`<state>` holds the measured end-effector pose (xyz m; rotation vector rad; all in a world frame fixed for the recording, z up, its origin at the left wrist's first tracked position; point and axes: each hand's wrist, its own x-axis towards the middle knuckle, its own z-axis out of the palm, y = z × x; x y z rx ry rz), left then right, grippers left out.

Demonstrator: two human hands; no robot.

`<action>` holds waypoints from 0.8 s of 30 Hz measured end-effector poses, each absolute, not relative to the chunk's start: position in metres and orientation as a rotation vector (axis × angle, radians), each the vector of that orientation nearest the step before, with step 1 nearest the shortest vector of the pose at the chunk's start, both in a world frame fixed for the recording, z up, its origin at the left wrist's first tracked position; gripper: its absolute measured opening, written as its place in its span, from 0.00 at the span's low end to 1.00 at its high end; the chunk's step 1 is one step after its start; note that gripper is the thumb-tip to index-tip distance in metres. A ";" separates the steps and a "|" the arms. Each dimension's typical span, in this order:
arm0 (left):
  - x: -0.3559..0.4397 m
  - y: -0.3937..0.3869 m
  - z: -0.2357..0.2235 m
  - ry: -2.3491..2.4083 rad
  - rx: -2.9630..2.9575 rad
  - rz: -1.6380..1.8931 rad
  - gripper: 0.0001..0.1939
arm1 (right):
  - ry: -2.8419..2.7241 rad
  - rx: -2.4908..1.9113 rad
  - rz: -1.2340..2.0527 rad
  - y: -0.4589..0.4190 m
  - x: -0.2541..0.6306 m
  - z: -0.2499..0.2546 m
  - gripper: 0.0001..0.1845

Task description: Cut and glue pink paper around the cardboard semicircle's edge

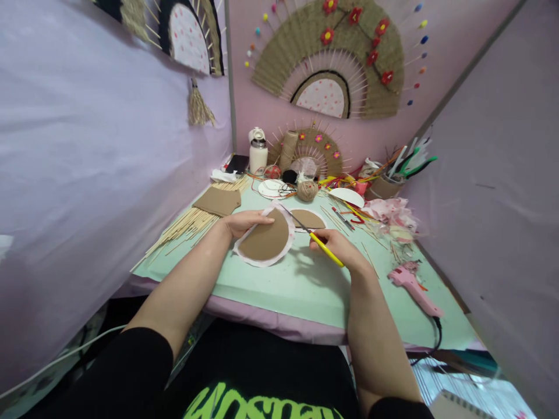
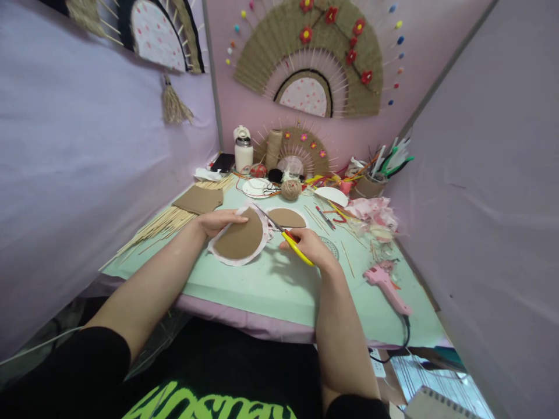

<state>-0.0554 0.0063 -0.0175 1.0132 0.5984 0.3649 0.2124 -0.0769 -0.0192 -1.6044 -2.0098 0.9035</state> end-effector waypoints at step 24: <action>-0.055 0.005 -0.017 0.616 1.030 0.372 0.19 | -2.103 -1.640 0.789 -0.078 0.209 -0.018 0.14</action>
